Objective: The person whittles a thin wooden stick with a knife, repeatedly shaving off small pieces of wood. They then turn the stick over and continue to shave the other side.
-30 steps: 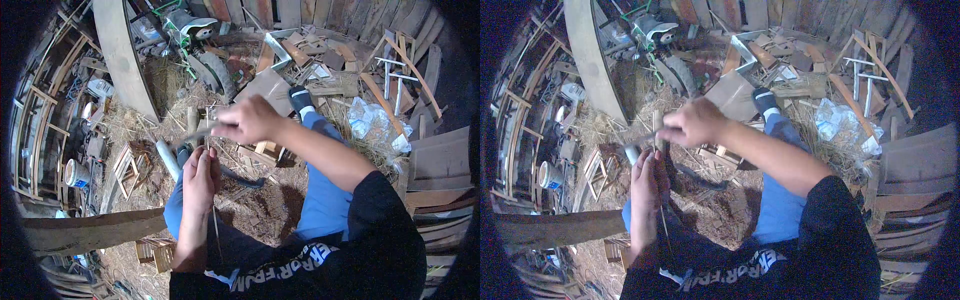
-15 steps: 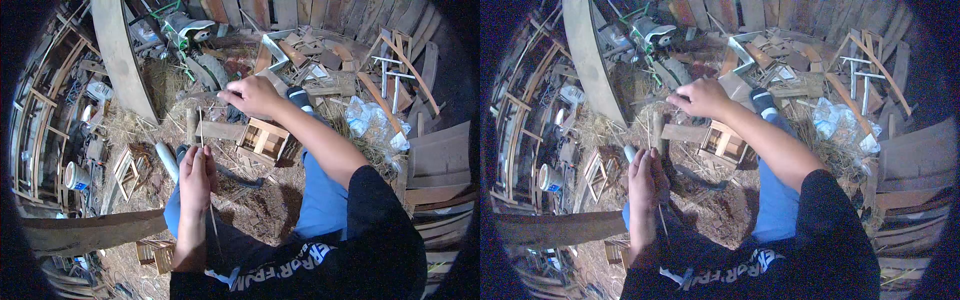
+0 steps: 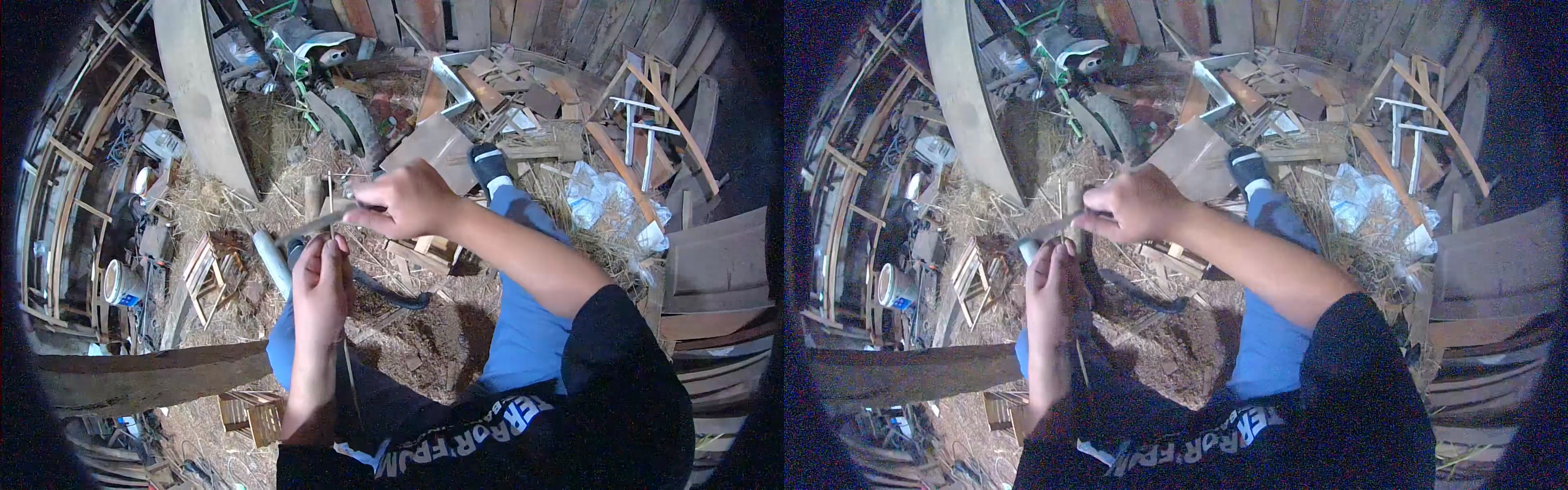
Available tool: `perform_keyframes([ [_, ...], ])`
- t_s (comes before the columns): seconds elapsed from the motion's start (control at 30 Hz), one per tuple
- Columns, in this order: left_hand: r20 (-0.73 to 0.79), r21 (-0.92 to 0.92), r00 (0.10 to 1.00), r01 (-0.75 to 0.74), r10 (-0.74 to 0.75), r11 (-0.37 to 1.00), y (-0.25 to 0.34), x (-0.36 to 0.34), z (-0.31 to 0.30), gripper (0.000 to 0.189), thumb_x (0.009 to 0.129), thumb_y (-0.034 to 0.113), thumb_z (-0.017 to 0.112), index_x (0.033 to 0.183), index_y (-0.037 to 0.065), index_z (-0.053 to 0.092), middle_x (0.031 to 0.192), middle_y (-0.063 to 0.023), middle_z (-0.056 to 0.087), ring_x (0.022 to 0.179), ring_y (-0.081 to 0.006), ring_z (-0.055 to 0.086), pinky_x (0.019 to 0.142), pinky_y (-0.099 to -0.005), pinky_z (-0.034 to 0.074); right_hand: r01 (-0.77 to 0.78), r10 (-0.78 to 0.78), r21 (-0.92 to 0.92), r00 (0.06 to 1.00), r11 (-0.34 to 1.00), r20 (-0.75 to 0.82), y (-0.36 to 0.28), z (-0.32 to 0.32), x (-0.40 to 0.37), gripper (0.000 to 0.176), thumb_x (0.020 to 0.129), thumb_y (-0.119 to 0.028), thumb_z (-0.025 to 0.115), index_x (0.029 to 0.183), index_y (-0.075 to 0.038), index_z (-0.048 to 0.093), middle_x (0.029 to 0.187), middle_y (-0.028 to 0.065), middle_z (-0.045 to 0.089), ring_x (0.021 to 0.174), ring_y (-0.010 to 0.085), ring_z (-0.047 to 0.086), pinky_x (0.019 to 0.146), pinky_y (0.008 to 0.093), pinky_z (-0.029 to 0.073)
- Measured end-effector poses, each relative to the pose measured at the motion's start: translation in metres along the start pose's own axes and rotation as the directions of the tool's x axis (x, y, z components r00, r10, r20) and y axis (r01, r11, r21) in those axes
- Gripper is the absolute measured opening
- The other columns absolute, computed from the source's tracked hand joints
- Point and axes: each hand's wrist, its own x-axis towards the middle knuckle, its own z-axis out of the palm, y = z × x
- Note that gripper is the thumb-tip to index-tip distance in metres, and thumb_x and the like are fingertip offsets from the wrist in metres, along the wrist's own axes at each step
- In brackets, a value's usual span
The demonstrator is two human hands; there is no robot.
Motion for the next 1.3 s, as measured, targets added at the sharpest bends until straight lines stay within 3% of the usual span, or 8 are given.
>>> perform_keyframes([
  [0.13,0.048,-0.024,0.999,0.02,-0.019,0.999,-0.009,-0.001,-0.003,0.02,0.112,0.024,0.049,0.101,0.01,0.059,0.066,0.0078,0.046,0.05,-0.0004,0.037,0.043,-0.0192,0.027,-0.386,0.39,-0.144,0.921,0.911,-0.004,0.04,-0.014,0.018,0.051,0.096,-0.057,0.061,0.073,-0.012,0.067,0.064,0.0151,0.065,0.061,0.0381,0.068,0.056,0.051,0.052],
  [0.33,0.033,0.013,0.999,-0.04,0.04,0.999,-0.005,-0.003,0.0,0.019,0.112,0.019,0.048,0.101,0.006,0.057,0.071,0.0078,0.045,0.056,-0.0002,0.036,0.048,-0.0188,0.027,0.02,-0.019,0.022,1.0,1.0,-0.023,-0.007,-0.013,-0.004,0.05,0.096,-0.051,0.066,0.067,-0.012,0.06,0.053,0.0122,0.055,0.051,0.0317,0.062,0.048,0.0425,0.044],
  [0.47,0.095,0.008,0.995,-0.026,0.025,1.0,-0.005,-0.007,0.0,0.018,0.112,0.017,0.048,0.102,0.006,0.058,0.074,0.007,0.046,0.058,-0.0002,0.037,0.049,-0.0189,0.027,-0.354,0.353,-0.155,0.935,0.922,-0.03,0.044,-0.01,0.014,0.053,0.096,-0.057,0.062,0.069,-0.011,0.064,0.059,0.0141,0.064,0.058,0.0372,0.067,0.053,0.049,0.051],
  [0.73,-0.072,0.094,0.985,-0.151,0.158,0.984,-0.013,-0.003,0.009,0.015,0.11,0.014,0.05,0.106,0.004,0.061,0.079,0.0051,0.052,0.06,-0.0012,0.041,0.051,-0.0191,0.032,0.007,-0.006,0.052,1.0,0.999,-0.024,0.001,-0.001,-0.005,0.047,0.095,-0.05,0.068,0.07,-0.011,0.062,0.055,0.0127,0.057,0.053,0.032,0.064,0.053,0.0449,0.048],
  [0.83,-0.013,0.085,0.996,-0.085,0.086,0.993,-0.003,-0.005,0.005,0.015,0.111,0.013,0.049,0.103,0.004,0.059,0.08,0.0053,0.052,0.062,0.0,0.041,0.051,-0.0181,0.03,-0.444,0.444,0.058,0.896,0.894,0.011,0.035,-0.003,0.017,0.048,0.096,-0.055,0.064,0.076,-0.011,0.072,0.065,0.0167,0.067,0.062,0.038,0.069,0.058,0.0496,0.053],
  [1.07,-0.042,0.095,0.989,-0.138,0.143,0.986,-0.001,-0.009,0.011,0.017,0.111,0.015,0.049,0.101,0.004,0.058,0.072,0.0078,0.046,0.06,0.0002,0.036,0.051,-0.018,0.026,0.023,-0.022,0.006,0.995,1.0,-0.102,0.005,0.002,0.003,0.049,0.099,-0.051,0.062,0.071,-0.01,0.064,0.057,0.011,0.06,0.054,0.0315,0.065,0.052,0.0439,0.049],
  [1.13,0.002,0.09,0.996,-0.085,0.085,0.992,0.002,-0.017,0.012,0.017,0.111,0.015,0.048,0.102,0.005,0.058,0.07,0.0079,0.045,0.059,0.0,0.036,0.05,-0.0186,0.027,-0.528,0.524,-0.091,0.849,0.845,-0.06,0.039,0.001,0.021,0.052,0.099,-0.054,0.059,0.073,-0.009,0.065,0.059,0.0126,0.062,0.059,0.0354,0.067,0.055,0.0467,0.051],
  [1.3,0.045,0.044,0.998,-0.049,0.047,0.998,-0.003,-0.008,0.006,0.02,0.112,0.018,0.047,0.101,0.006,0.058,0.069,0.0069,0.045,0.058,-0.0008,0.038,0.048,-0.0202,0.028,-0.512,0.514,0.049,0.85,0.857,-0.114,0.045,0.009,0.017,0.054,0.1,-0.058,0.054,0.084,-0.011,0.075,0.072,0.0164,0.071,0.069,0.0383,0.071,0.063,0.049,0.054],
])
